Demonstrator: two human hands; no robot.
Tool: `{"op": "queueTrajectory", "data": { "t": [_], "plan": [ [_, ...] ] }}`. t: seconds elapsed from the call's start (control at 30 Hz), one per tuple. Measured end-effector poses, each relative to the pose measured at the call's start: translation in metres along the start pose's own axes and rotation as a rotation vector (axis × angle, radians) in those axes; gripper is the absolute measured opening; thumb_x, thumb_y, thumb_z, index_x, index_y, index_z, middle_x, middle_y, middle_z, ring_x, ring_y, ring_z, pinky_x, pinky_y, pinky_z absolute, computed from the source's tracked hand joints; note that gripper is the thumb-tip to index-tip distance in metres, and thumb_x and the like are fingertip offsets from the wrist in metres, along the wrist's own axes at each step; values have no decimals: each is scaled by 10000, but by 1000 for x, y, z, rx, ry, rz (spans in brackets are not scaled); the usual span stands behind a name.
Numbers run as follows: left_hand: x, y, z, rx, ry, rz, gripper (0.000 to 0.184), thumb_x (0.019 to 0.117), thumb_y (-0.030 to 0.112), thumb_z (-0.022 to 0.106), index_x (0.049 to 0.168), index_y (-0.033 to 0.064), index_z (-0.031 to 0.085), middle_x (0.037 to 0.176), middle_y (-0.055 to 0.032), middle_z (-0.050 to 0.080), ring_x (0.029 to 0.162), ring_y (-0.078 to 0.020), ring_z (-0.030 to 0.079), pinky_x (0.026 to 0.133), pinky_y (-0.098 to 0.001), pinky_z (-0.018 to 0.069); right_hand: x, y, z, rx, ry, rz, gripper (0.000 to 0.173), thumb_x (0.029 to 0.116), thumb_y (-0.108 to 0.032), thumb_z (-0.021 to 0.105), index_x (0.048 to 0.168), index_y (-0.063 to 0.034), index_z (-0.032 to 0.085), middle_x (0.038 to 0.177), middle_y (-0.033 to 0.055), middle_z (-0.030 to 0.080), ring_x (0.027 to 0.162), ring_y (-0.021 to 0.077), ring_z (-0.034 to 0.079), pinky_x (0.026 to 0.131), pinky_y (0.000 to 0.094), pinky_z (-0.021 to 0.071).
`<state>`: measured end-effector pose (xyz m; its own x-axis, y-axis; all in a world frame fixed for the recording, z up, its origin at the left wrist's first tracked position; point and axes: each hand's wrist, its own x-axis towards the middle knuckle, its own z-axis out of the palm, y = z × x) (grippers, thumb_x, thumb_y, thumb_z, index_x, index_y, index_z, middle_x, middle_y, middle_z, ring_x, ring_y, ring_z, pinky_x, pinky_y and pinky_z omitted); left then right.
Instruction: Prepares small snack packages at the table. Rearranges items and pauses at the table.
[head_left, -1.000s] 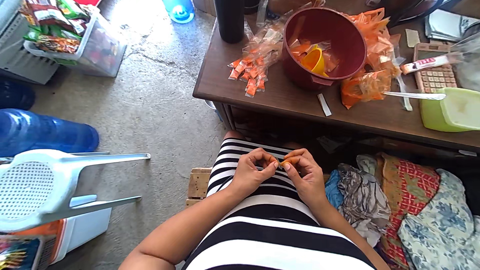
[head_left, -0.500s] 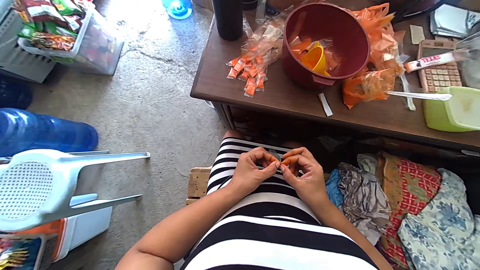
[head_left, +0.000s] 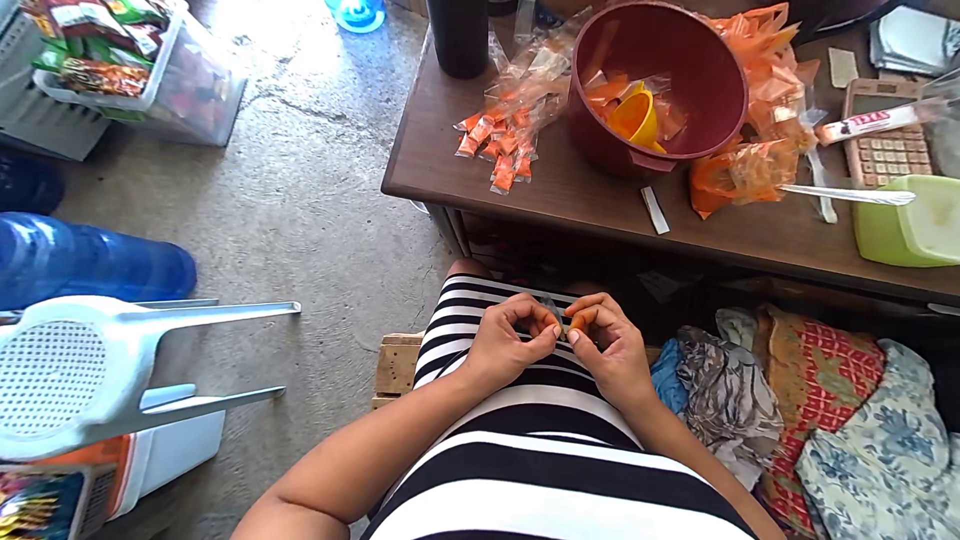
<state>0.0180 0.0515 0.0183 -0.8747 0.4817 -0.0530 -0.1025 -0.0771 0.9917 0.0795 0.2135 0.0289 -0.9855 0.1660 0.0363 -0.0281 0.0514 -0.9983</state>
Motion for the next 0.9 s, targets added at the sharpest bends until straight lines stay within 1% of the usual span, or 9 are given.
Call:
{"op": "queueTrajectory", "data": {
  "t": [0.13,0.23,0.37,0.57,0.7,0.8,0.9],
  "plan": [
    [0,0,0,-3,3,1,33,851,41,672,837,60,695,822,92,632,779,45,596,730,-144,512,-1,2,-1,10,22,-13,43,893,-72,628,879,-38,650,1087,5,623,748,-63,542,620,83,468],
    [-1,0,0,-5,12,-4,31,856,41,679,840,60,698,821,88,637,774,40,597,728,-148,512,-1,0,0,-1,26,-14,71,903,-76,657,913,-14,691,1083,17,636,743,-59,551,621,85,480],
    [-1,-1,-1,5,31,-4,23,857,51,693,846,60,711,819,83,647,769,34,603,725,-150,516,-2,-1,-1,-41,40,-25,98,904,-80,666,927,-6,726,1079,25,646,734,-62,551,613,80,476],
    [-2,-3,-1,22,15,18,15,865,58,708,859,54,721,821,80,655,779,36,604,733,-149,514,-4,-3,-2,-169,69,-60,97,848,-91,738,903,-12,748,1066,36,661,702,-75,526,580,63,442],
    [-3,-2,-2,29,-23,26,27,876,56,700,860,43,719,834,78,656,790,38,602,742,-149,511,-5,-5,-3,-203,46,-75,79,842,-72,713,885,-8,732,1082,43,674,723,-74,531,594,64,436],
    [-3,-3,-2,25,-53,41,34,882,56,699,865,32,717,845,70,660,806,35,611,750,-151,516,-4,-3,-2,-206,31,-88,65,829,-60,685,857,-3,698,1082,51,677,735,-74,533,603,66,435],
    [-3,-3,-1,15,-66,45,31,876,53,701,865,26,710,847,65,657,810,35,612,754,-150,519,-3,0,-1,-205,8,-104,55,835,-58,657,837,-4,658,1080,58,665,749,-72,534,612,67,436]
  ]
}}
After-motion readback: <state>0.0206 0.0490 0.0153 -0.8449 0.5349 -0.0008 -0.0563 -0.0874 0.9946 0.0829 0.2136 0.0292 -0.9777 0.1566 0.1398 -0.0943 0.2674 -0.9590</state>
